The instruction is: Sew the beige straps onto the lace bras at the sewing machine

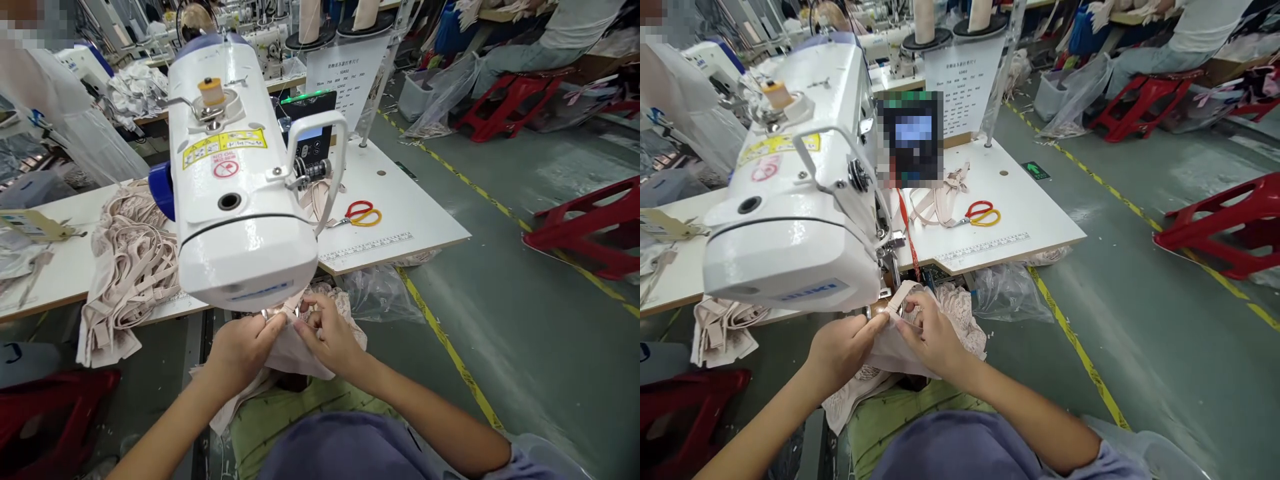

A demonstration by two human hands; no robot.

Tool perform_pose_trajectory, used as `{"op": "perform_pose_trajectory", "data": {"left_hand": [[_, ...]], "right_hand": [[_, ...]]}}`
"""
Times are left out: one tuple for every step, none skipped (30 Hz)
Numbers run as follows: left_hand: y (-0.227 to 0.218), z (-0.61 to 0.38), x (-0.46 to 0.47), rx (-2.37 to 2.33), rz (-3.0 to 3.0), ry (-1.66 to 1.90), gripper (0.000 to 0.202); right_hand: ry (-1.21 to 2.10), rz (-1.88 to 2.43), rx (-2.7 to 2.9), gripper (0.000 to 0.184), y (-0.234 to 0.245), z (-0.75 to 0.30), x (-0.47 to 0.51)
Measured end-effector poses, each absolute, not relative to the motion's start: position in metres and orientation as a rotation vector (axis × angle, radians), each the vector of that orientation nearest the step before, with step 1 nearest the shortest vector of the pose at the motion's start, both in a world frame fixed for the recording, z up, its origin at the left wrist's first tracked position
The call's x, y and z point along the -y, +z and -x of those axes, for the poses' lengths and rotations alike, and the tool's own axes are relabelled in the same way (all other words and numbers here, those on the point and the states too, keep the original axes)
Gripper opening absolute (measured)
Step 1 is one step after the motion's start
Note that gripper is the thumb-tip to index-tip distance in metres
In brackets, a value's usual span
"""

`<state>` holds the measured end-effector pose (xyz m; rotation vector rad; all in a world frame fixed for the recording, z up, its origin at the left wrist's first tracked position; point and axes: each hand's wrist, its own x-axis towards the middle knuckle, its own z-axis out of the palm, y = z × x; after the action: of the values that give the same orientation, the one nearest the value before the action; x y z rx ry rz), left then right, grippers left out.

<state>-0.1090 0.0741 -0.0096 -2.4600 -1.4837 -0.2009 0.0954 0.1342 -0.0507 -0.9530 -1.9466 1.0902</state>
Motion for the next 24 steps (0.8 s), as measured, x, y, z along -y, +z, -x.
{"op": "perform_pose_trajectory", "data": {"left_hand": [[-0.009,0.103,-0.071,1.514,2.430,-0.176,0.038],[-0.009,0.098,-0.068,1.549,2.402,-0.156,0.039],[-0.008,0.092,-0.066,1.580,2.377,-0.148,0.040],[-0.008,0.087,-0.064,1.603,2.355,-0.154,0.041],[-0.008,0.082,-0.062,1.622,2.330,-0.172,0.041],[-0.008,0.077,-0.061,1.641,2.301,-0.194,0.040],[-0.008,0.072,-0.061,1.660,2.267,-0.214,0.039],[-0.007,0.068,-0.061,1.676,2.235,-0.228,0.038],[-0.007,0.065,-0.062,1.690,2.209,-0.233,0.037],[-0.006,0.063,-0.063,1.704,2.188,-0.229,0.037],[-0.005,0.061,-0.065,1.716,2.172,-0.224,0.037],[-0.005,0.059,-0.066,1.726,2.162,-0.219,0.037],[-0.004,0.059,-0.066,1.735,2.152,-0.219,0.037],[-0.004,0.058,-0.067,1.746,2.141,-0.220,0.035],[-0.005,0.058,-0.067,1.758,2.131,-0.225,0.034],[-0.005,0.058,-0.067,1.768,2.125,-0.230,0.032],[-0.006,0.058,-0.067,1.779,2.122,-0.234,0.030],[-0.007,0.058,-0.067,1.788,2.122,-0.238,0.028],[-0.008,0.058,-0.067,1.797,2.119,-0.243,0.027],[-0.008,0.058,-0.067,1.804,2.113,-0.248,0.027],[-0.009,0.058,-0.066,1.810,2.104,-0.251,0.027],[-0.009,0.058,-0.066,1.817,2.098,-0.250,0.027],[-0.009,0.058,-0.066,1.822,2.094,-0.246,0.028],[-0.009,0.058,-0.066,1.826,2.094,-0.238,0.029]], "right_hand": [[1.099,0.949,1.936,0.035,-0.051,-0.096,-0.134],[1.078,0.930,1.957,0.036,-0.051,-0.097,-0.135],[1.042,0.906,1.996,0.035,-0.048,-0.098,-0.137],[1.005,0.884,2.039,0.033,-0.045,-0.099,-0.140],[0.976,0.867,2.076,0.032,-0.042,-0.100,-0.145],[0.960,0.856,2.101,0.031,-0.039,-0.101,-0.150],[0.951,0.849,2.113,0.030,-0.036,-0.100,-0.156],[0.943,0.841,2.122,0.030,-0.033,-0.100,-0.161],[0.938,0.835,2.131,0.029,-0.031,-0.099,-0.167],[0.941,0.831,2.145,0.029,-0.029,-0.098,-0.172],[0.954,0.830,2.161,0.028,-0.027,-0.096,-0.177],[0.980,0.834,2.173,0.027,-0.024,-0.094,-0.182],[1.019,0.835,2.180,0.026,-0.022,-0.093,-0.186],[1.067,0.829,2.179,0.026,-0.020,-0.092,-0.190],[1.114,0.814,2.170,0.026,-0.018,-0.090,-0.193],[1.156,0.792,2.155,0.027,-0.017,-0.089,-0.196],[1.188,0.769,2.139,0.029,-0.016,-0.089,-0.198],[1.211,0.745,2.130,0.031,-0.016,-0.088,-0.201],[1.222,0.727,2.124,0.032,-0.016,-0.087,-0.203],[1.226,0.714,2.122,0.033,-0.016,-0.087,-0.204],[1.226,0.707,2.121,0.033,-0.017,-0.086,-0.206],[1.232,0.702,2.122,0.032,-0.017,-0.086,-0.207],[1.243,0.701,2.124,0.032,-0.017,-0.086,-0.208],[1.256,0.703,2.124,0.033,-0.017,-0.085,-0.209]]}}
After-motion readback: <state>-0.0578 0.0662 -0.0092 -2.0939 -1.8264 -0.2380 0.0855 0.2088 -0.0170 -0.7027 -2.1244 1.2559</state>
